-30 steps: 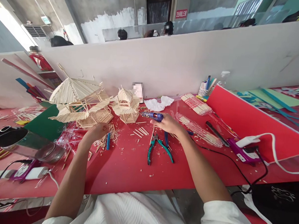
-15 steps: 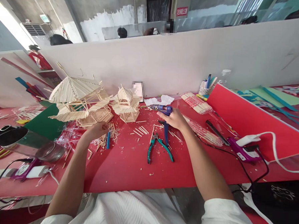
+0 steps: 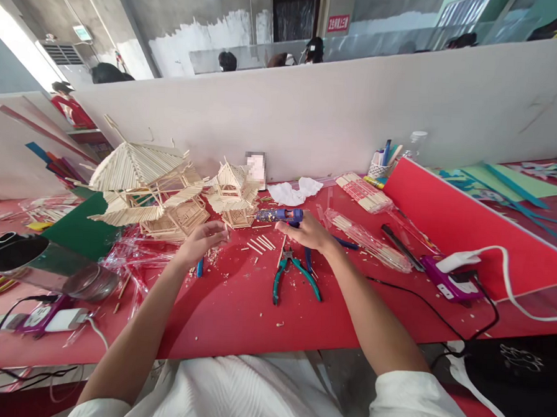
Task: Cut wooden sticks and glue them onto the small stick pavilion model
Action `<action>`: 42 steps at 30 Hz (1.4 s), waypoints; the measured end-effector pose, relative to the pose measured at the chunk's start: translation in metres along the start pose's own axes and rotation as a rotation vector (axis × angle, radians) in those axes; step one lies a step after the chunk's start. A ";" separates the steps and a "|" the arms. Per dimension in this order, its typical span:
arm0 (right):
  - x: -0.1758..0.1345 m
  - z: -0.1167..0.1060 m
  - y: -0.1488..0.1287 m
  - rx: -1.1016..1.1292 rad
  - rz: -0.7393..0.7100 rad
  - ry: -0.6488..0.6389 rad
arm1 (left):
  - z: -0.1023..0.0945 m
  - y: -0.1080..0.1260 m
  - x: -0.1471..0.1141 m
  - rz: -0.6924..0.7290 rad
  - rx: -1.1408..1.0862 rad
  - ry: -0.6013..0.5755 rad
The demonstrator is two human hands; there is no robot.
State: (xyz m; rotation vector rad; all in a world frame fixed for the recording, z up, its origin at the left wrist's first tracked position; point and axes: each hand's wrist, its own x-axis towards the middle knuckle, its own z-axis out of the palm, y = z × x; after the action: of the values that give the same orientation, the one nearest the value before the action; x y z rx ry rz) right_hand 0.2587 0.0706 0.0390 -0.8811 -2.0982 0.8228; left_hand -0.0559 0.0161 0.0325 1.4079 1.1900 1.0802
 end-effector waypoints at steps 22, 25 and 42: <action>0.003 0.030 -0.011 0.071 0.060 -0.039 | 0.032 0.000 -0.003 0.080 0.020 0.025; 0.003 0.030 -0.011 0.037 0.058 -0.024 | 0.032 0.001 -0.003 0.087 0.018 0.030; 0.001 0.026 -0.017 0.002 0.063 0.000 | 0.030 0.003 -0.003 0.101 0.042 0.064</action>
State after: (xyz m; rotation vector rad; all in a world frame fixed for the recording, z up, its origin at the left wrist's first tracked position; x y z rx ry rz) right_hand 0.2316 0.0549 0.0379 -0.9508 -2.0783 0.8570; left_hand -0.0263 0.0092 0.0308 1.4887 1.2042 1.1846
